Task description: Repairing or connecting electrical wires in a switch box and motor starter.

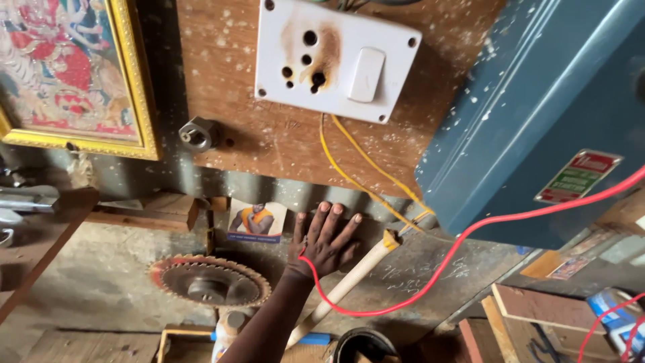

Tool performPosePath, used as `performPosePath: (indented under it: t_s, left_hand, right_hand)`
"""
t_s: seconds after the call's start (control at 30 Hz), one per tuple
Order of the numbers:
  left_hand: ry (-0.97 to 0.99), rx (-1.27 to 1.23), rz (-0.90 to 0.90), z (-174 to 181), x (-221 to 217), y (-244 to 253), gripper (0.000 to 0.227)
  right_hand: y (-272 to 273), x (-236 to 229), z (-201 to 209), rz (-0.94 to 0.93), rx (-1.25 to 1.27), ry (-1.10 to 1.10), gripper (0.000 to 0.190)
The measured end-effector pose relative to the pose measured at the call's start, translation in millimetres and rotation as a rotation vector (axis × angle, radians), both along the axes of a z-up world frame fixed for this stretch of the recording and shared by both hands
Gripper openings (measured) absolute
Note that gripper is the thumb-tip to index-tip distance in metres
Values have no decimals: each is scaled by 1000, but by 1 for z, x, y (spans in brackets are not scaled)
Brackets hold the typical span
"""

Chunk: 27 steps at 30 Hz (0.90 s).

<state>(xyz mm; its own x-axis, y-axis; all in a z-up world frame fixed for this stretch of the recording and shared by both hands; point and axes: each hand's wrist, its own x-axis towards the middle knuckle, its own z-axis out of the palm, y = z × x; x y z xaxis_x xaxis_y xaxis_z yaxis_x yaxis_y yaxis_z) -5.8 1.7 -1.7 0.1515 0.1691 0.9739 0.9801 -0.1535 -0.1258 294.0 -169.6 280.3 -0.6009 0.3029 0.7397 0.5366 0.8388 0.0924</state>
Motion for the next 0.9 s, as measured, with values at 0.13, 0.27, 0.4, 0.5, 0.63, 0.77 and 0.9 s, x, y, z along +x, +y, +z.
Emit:
performPosePath:
  t_s: [0.13, 0.27, 0.4, 0.5, 0.63, 0.77, 0.9]
  left_hand:
    - [35, 5, -23, 2, -4, 0, 60]
    - [-21, -71, -68, 18, -5, -4, 59]
    - [-2, -30, -148, 4, 1, -2, 63]
    - [-36, -36, -149, 4, 5, -5, 62]
    - [-44, -60, -91, 6, 2, -5, 62]
    - [-35, -49, -81, 5, 3, -4, 63]
    - [-52, -53, -88, 4, 4, -3, 63]
  right_hand:
    - [-13, -34, -17, -40, -1, 54, 40]
    - [-10, -67, 5, 27, 100, -17, 41]
    - [-28, -70, 7, -67, 162, 15, 42]
    - [-33, -61, -2, -108, 146, 13, 42]
    - [-37, -69, -5, -106, 167, 23, 41]
    - [-39, -67, -8, -141, 188, 42, 36]
    - [-35, -46, -19, -144, 229, -19, 36]
